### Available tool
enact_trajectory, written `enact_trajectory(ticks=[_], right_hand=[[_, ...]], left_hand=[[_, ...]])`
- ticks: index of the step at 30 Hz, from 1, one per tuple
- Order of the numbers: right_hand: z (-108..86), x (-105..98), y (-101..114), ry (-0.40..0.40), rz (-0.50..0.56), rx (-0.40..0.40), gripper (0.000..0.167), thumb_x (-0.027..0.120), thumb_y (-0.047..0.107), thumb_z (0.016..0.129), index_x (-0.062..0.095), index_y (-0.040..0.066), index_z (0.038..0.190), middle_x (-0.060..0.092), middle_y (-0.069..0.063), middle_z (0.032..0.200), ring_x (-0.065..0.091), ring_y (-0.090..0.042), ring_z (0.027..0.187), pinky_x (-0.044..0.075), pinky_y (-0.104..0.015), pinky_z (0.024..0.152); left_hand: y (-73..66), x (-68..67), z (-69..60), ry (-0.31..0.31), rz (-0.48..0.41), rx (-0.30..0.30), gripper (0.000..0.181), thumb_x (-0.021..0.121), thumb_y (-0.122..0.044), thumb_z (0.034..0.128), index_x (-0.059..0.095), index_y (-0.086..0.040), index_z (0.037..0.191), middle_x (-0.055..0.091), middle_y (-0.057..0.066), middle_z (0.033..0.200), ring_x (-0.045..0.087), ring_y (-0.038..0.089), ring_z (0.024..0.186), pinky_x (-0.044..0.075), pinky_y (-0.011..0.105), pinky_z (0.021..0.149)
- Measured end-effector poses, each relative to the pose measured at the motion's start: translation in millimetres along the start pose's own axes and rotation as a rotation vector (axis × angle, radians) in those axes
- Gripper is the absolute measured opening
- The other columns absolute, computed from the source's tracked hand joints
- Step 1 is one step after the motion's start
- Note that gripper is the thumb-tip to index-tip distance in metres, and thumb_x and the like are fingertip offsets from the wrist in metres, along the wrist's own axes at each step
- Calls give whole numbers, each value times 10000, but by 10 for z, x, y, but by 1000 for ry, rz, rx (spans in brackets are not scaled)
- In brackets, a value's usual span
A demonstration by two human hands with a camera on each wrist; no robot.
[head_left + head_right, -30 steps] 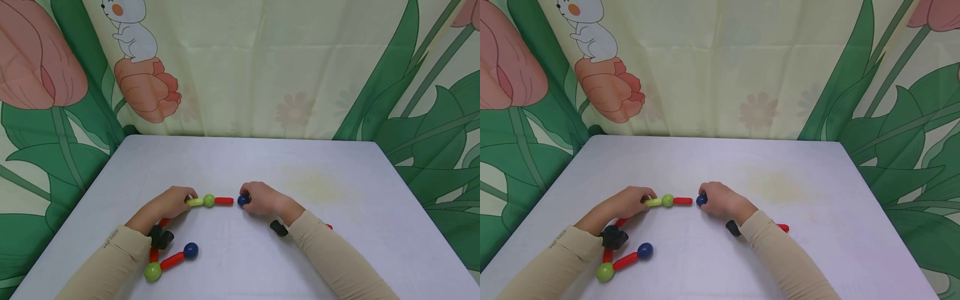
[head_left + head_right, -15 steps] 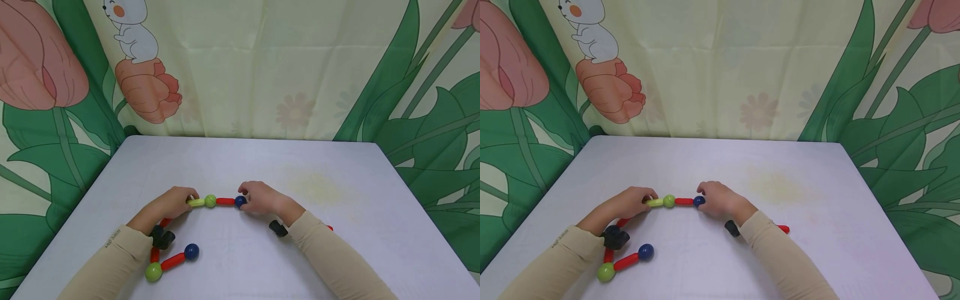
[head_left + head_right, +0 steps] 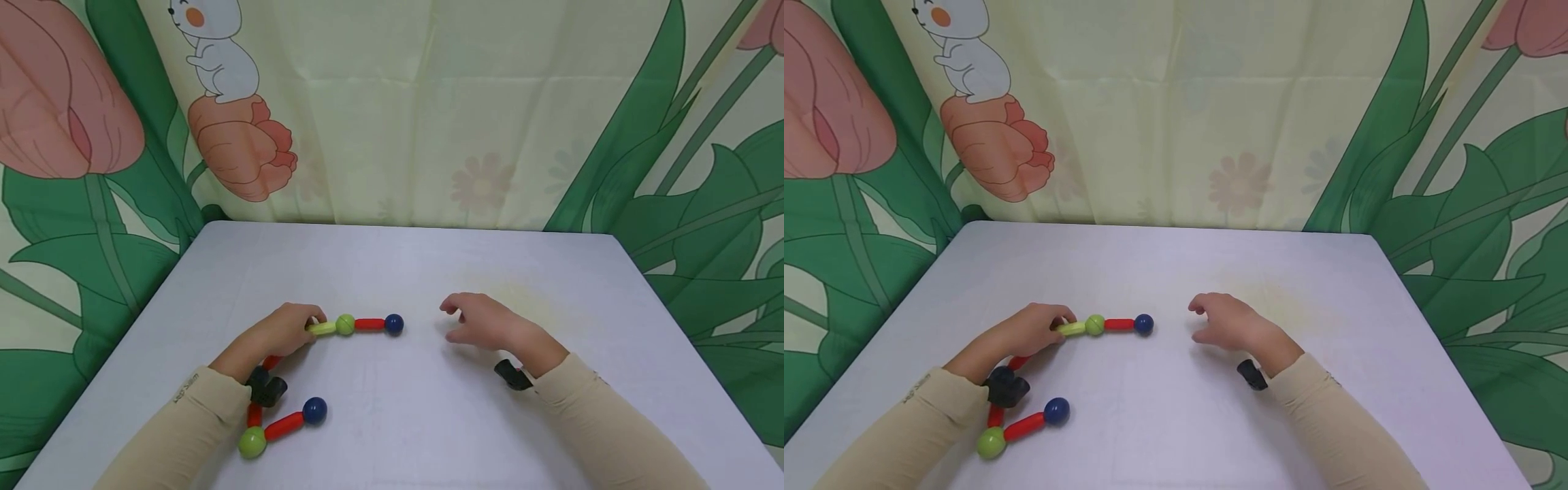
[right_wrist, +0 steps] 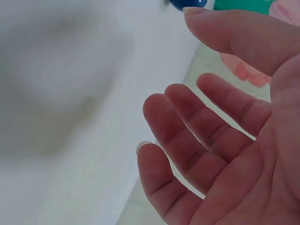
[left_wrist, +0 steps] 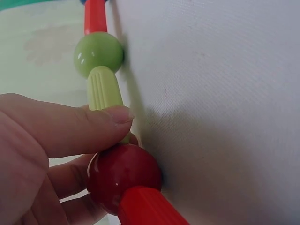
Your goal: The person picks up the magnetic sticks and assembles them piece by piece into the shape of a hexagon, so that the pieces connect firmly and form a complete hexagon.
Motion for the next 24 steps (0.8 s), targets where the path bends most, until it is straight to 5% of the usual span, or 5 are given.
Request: enact_trajectory(ticks=[13, 20, 24], right_hand=[[-671, -53, -509, 28, -10, 145, 497, 820, 220, 811, 617, 57, 1235, 624, -68, 1161, 579, -303, 1054, 519, -437, 834], [-841, 13, -634, 21, 0, 169, 485, 852, 228, 788, 636, 55, 1186, 622, -42, 1091, 568, -267, 993, 514, -419, 806], [-895, 64, -679, 26, 14, 185, 405, 850, 164, 786, 646, 70, 1122, 607, -22, 989, 544, -226, 909, 507, -374, 755]], left_hand=[[-87, -65, 32, 9, 59, -1, 393, 742, -80, 884, 643, -80, 1265, 646, 130, 1124, 599, 268, 997, 525, 466, 921], [-371, -110, 135, 3, 109, 146, 424, 745, -135, 893, 633, -88, 1299, 610, 153, 1237, 575, 318, 1148, 491, 486, 972], [-517, -54, 230, 36, 122, 204, 438, 756, -145, 893, 639, -131, 1315, 594, 128, 1258, 574, 265, 1096, 498, 442, 965]])
Point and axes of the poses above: each hand's wrist, its own z-axis towards the middle knuckle, its own x-axis out of the palm, y = z × x, the point moved 4 cm from there along z, towards the middle knuckle
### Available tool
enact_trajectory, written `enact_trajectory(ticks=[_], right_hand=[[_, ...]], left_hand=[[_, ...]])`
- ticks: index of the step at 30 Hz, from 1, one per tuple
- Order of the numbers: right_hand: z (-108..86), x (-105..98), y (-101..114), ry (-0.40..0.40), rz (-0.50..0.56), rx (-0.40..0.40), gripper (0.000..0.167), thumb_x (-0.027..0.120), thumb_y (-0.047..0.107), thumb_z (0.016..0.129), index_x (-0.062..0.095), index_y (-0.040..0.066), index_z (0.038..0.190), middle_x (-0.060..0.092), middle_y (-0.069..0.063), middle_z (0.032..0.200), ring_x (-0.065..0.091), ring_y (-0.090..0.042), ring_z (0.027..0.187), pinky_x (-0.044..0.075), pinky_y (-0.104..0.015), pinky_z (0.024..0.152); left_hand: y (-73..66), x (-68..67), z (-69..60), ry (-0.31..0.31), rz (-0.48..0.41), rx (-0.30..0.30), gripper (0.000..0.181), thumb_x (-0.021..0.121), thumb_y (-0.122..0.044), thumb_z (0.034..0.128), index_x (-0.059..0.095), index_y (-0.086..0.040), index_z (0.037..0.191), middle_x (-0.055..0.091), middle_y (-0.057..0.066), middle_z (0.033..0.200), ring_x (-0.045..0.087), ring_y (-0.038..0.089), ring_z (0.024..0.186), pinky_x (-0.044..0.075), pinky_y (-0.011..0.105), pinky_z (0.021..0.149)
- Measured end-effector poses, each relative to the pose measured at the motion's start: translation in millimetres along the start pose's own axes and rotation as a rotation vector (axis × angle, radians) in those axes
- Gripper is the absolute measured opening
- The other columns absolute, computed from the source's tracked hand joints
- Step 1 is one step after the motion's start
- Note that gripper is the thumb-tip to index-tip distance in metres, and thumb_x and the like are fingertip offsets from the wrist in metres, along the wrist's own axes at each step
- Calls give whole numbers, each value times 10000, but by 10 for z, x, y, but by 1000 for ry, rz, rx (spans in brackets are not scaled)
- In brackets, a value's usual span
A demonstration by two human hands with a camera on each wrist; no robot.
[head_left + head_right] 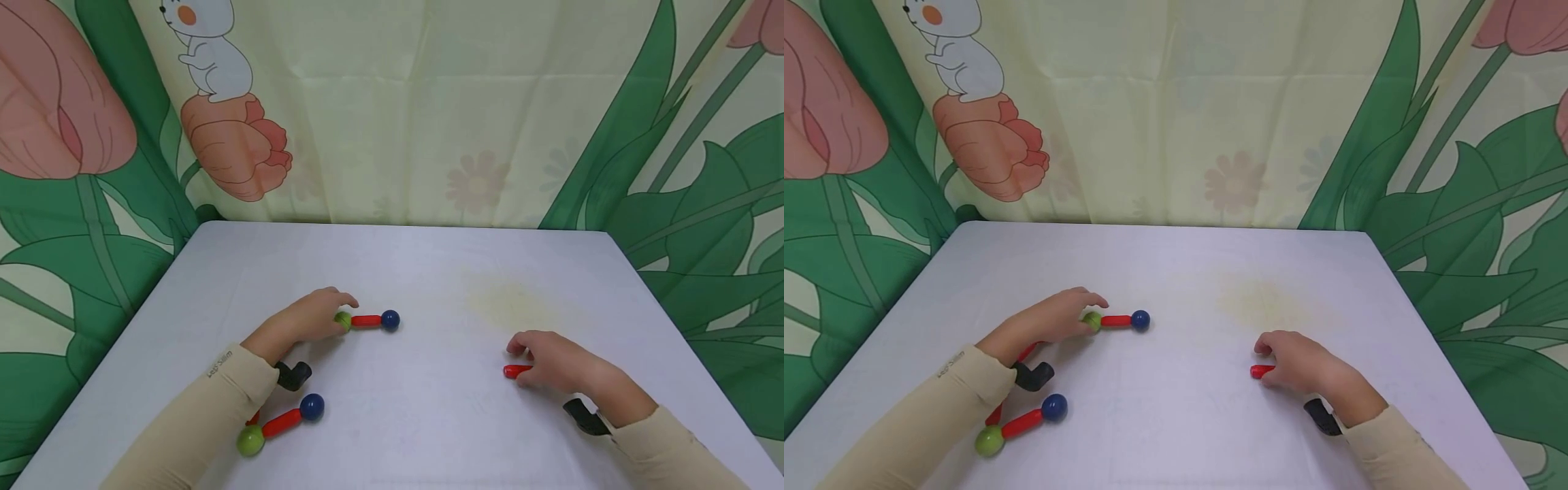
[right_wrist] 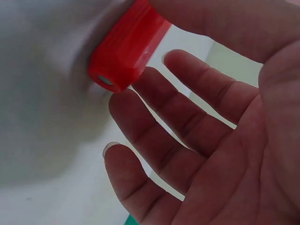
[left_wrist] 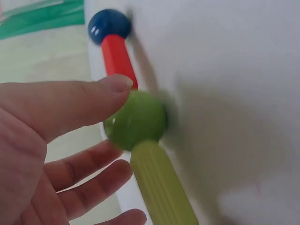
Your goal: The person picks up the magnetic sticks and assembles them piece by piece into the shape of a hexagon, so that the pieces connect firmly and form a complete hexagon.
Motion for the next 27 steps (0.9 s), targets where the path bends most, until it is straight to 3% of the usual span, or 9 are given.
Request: enact_trajectory(ticks=[3, 7, 16, 27], right_hand=[[-9, 41, -15, -14, -2, -32, 283, 824, 115, 805, 645, 96, 1023, 586, 2, 892, 528, -197, 828, 498, -344, 709], [24, 85, 10, -45, -10, -85, 193, 785, 92, 832, 622, 139, 924, 557, 37, 811, 514, -174, 774, 486, -322, 673], [290, 103, 275, -76, 0, -135, 192, 781, 116, 845, 637, 128, 970, 581, 38, 844, 531, -171, 802, 494, -327, 717], [716, 166, 727, -93, 62, -219, 149, 744, 106, 867, 672, 113, 998, 613, 40, 861, 555, -155, 788, 495, -308, 742]], left_hand=[[-71, 45, 75, 35, 20, 44, 434, 763, -133, 890, 647, -139, 1308, 607, 101, 1210, 572, 232, 1041, 503, 413, 951], [-128, 78, 135, 63, 32, 54, 395, 739, -80, 897, 661, -129, 1281, 632, 87, 1154, 574, 241, 1044, 487, 425, 969], [-112, 116, 206, 55, -23, 17, 340, 603, 2, 940, 678, -130, 1244, 662, 68, 1099, 589, 240, 1003, 483, 436, 977], [-110, 96, 265, 48, -54, 13, 347, 570, 34, 942, 677, -125, 1231, 651, 84, 1085, 582, 257, 1003, 487, 438, 977]])
Point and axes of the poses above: each hand's wrist, its own z-axis towards the middle knuckle, its own x-axis out of the palm, y = z × x, the point moved 4 cm from there along z, towards the middle knuckle
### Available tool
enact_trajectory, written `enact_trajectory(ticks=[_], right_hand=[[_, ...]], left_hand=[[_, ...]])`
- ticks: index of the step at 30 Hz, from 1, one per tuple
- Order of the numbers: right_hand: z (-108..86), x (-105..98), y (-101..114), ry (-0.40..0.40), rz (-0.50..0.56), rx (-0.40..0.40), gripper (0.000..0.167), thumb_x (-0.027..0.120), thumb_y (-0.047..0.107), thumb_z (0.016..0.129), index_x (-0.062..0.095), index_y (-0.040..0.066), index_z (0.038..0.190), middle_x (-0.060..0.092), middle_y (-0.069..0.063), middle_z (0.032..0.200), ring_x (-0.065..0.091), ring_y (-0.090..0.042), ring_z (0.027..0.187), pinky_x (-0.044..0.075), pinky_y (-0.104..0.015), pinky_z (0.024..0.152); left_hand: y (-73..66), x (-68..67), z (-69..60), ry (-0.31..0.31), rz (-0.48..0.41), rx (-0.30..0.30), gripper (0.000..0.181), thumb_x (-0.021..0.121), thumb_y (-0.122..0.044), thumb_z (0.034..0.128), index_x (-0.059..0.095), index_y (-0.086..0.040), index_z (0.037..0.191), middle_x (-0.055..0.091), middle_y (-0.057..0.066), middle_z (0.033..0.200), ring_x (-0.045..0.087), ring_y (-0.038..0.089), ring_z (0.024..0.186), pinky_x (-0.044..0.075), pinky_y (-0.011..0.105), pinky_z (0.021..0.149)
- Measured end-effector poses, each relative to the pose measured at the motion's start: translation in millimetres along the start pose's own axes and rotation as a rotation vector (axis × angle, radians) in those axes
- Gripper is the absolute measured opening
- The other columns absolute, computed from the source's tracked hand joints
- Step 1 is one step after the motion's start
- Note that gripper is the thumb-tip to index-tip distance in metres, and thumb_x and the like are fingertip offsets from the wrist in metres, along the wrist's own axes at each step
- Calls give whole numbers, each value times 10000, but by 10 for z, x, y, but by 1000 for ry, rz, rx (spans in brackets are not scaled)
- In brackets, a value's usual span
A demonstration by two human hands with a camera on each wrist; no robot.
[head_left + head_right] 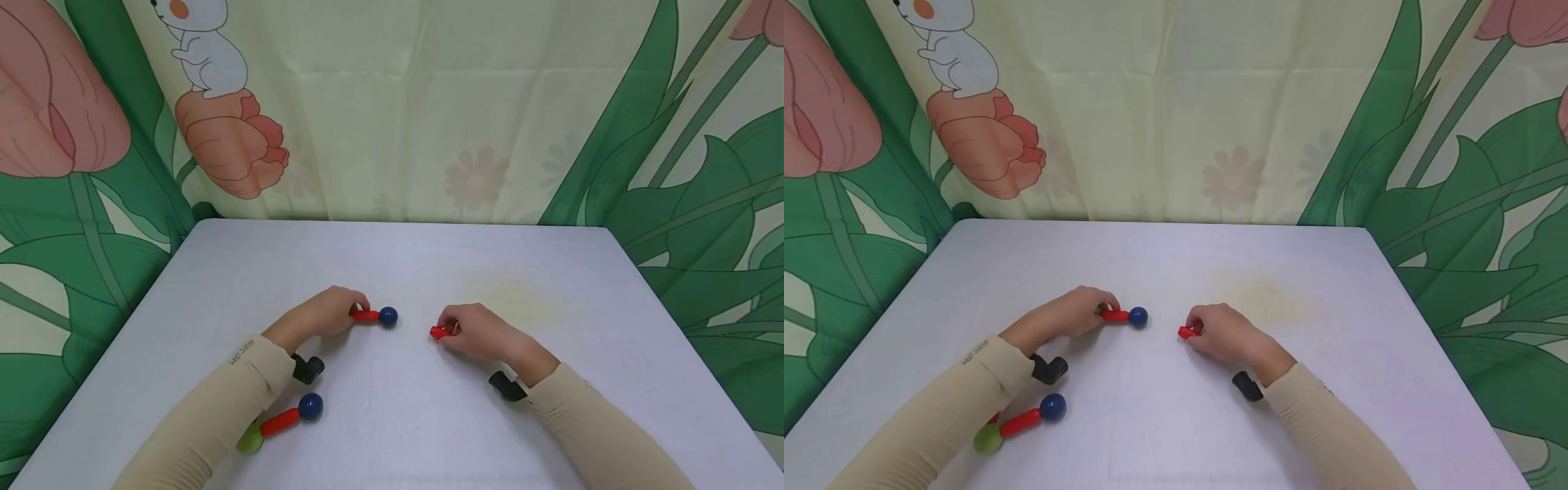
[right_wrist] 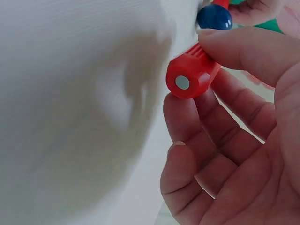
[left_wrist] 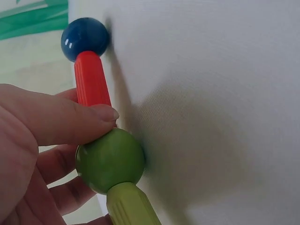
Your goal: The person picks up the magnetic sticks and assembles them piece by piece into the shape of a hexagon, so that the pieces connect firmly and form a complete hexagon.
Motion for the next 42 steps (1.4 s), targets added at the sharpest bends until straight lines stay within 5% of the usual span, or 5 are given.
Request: enact_trajectory(ticks=[10, 42], right_hand=[[295, 163, 191, 15, 22, 20, 164, 747, 142, 878, 671, 104, 1019, 611, 36, 851, 559, -157, 805, 494, -306, 763], [577, 173, 390, 20, -19, 74, 258, 731, 159, 898, 675, 86, 1139, 629, 2, 917, 574, -178, 865, 516, -318, 810]], left_hand=[[7, -12, 47, 11, -6, -51, 349, 551, 48, 938, 677, -130, 1211, 642, 86, 1090, 566, 269, 1053, 475, 434, 997], [19, -28, 56, 12, -5, -55, 256, 627, 11, 931, 662, -90, 1163, 625, 49, 963, 563, 223, 925, 497, 395, 934]])
Point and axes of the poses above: each hand's wrist, its own z-axis towards the middle knuckle, its own x-axis out of the palm, y = z × x, the point moved 4 cm from there along z, towards the middle knuckle
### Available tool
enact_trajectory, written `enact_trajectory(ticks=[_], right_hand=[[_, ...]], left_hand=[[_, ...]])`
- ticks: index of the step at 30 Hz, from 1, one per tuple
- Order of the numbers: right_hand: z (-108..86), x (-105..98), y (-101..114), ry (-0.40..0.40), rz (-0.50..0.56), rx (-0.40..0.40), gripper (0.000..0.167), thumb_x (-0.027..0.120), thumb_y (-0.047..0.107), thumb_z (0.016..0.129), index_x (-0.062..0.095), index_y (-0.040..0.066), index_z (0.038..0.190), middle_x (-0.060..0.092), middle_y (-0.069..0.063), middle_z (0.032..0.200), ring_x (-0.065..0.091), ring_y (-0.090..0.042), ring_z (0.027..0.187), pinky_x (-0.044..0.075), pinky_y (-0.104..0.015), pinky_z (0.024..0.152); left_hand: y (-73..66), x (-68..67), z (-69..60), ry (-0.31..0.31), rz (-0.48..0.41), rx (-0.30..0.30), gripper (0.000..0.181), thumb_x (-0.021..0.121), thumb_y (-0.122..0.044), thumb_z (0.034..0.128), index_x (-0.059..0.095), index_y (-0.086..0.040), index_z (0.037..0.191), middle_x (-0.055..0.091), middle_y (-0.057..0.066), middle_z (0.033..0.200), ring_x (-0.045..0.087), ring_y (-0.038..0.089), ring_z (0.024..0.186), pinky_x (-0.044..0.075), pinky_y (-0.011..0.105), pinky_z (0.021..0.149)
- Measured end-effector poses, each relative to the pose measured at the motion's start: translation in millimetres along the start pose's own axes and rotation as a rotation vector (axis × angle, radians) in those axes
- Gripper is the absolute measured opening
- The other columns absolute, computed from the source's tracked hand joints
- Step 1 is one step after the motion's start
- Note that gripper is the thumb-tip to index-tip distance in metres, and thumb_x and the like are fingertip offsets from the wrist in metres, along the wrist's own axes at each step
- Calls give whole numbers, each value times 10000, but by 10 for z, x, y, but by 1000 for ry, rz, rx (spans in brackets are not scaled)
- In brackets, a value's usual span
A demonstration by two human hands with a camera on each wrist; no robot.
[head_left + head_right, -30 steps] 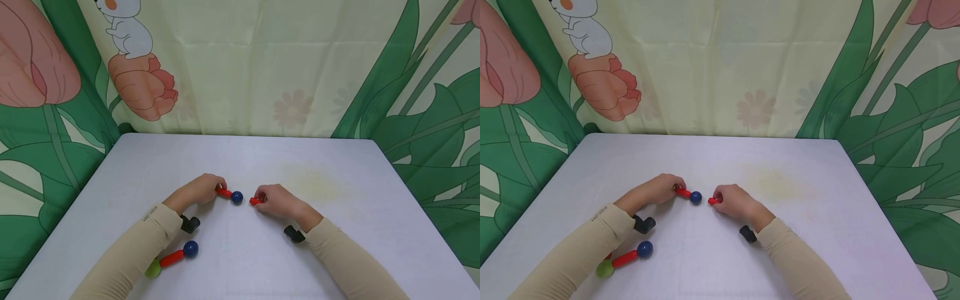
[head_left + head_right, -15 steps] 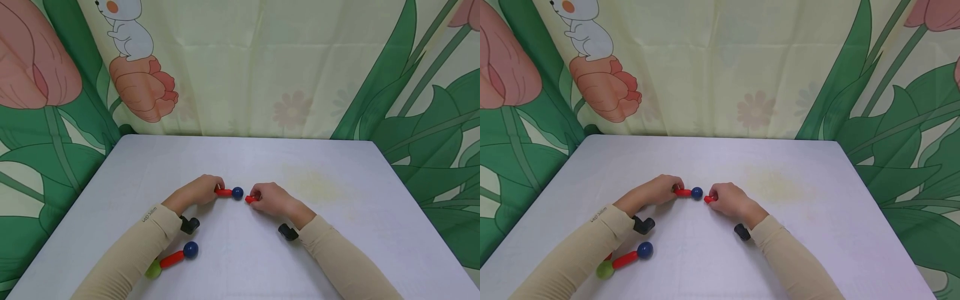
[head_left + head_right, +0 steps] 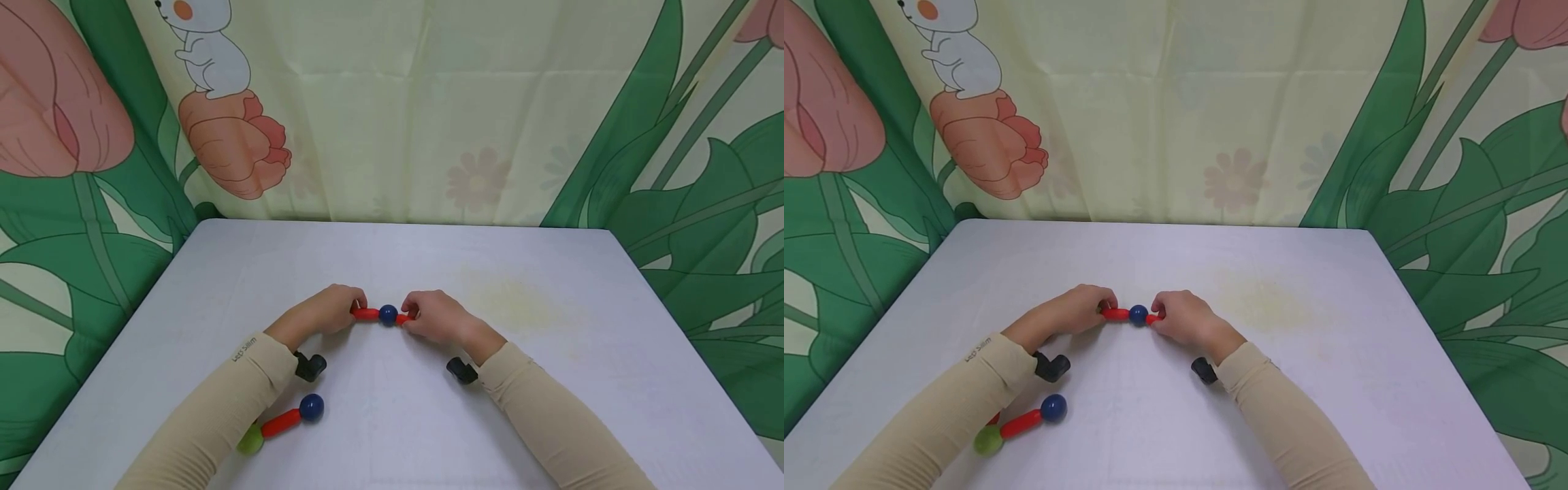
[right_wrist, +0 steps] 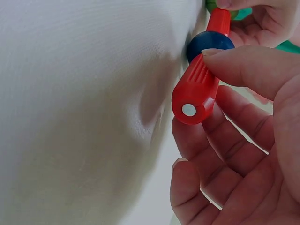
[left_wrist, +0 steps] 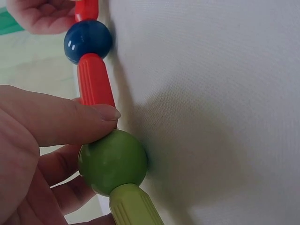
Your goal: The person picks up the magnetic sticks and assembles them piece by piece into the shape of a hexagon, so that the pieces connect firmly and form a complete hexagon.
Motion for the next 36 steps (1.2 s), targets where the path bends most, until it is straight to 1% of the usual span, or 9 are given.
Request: enact_trajectory(ticks=[4, 9, 12, 16, 19, 24, 28, 32, 36], right_hand=[[7, 11, 5, 1, 3, 0, 262, 731, 159, 899, 671, 81, 1142, 629, -2, 921, 572, -181, 865, 515, -321, 812], [9, 24, 5, 1, 10, 2, 263, 730, 158, 899, 663, 79, 1141, 626, -2, 923, 568, -183, 866, 511, -321, 812], [7, 34, 11, 9, 25, 2, 262, 728, 152, 901, 659, 77, 1143, 625, -3, 926, 567, -184, 869, 510, -321, 809], [4, 44, 20, 24, 39, 4, 279, 733, 155, 900, 653, 79, 1156, 620, -4, 934, 564, -188, 877, 515, -316, 800], [0, 47, 22, 26, 35, 6, 293, 738, 161, 899, 649, 81, 1166, 618, -3, 938, 563, -190, 882, 518, -313, 799], [-8, 57, 14, 26, 39, 11, 296, 741, 164, 902, 648, 77, 1169, 617, -4, 938, 562, -191, 882, 520, -314, 805], [-10, 63, 14, 21, 39, -1, 290, 740, 165, 903, 647, 78, 1163, 617, -5, 934, 563, -189, 878, 519, -315, 804], [-18, 63, 20, 20, 38, 0, 286, 739, 167, 904, 646, 80, 1160, 615, -3, 931, 562, -187, 871, 518, -312, 798], [-34, 51, 25, 15, 40, 4, 282, 735, 160, 903, 647, 77, 1157, 615, -2, 927, 563, -186, 869, 517, -310, 791]], left_hand=[[-4, 1, 5, 0, 7, -2, 255, 631, 3, 934, 664, -89, 1170, 629, 52, 969, 566, 225, 936, 494, 390, 938], [-12, -60, -50, -30, 38, 2, 285, 681, -55, 929, 657, -79, 1212, 637, 78, 1081, 576, 245, 1029, 486, 404, 970], [-2, -125, -165, -63, 52, 8, 308, 721, -86, 910, 659, -77, 1211, 631, 76, 1114, 571, 248, 1053, 489, 409, 967], [49, -170, -388, -82, 52, 7, 284, 762, -116, 885, 678, -81, 1154, 626, 47, 1050, 569, 226, 991, 507, 401, 925], [88, -136, -559, -39, 13, -3, 278, 788, -151, 871, 688, -87, 1123, 628, 29, 1011, 571, 205, 948, 524, 385, 877], [136, -11, -840, 87, -65, -11, 312, 842, -201, 821, 680, -126, 1077, 627, -8, 985, 576, 179, 928, 532, 367, 812], [206, 63, -1038, 138, -116, -46, 361, 881, -203, 765, 667, -162, 1053, 616, -19, 986, 566, 184, 954, 522, 390, 793], [273, 157, -1159, 188, -163, -81, 385, 890, -179, 738, 657, -182, 1045, 602, -13, 979, 547, 192, 955, 511, 406, 785], [300, 256, -1222, 234, -187, -57, 389, 900, -172, 721, 646, -204, 1015, 583, -33, 938, 526, 179, 922, 491, 400, 792]])
Point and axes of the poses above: each hand's wrist, its own z-axis towards the middle knuckle, its own x-axis out of the palm, y = z × x, the point moved 4 cm from there along z, towards the middle knuckle
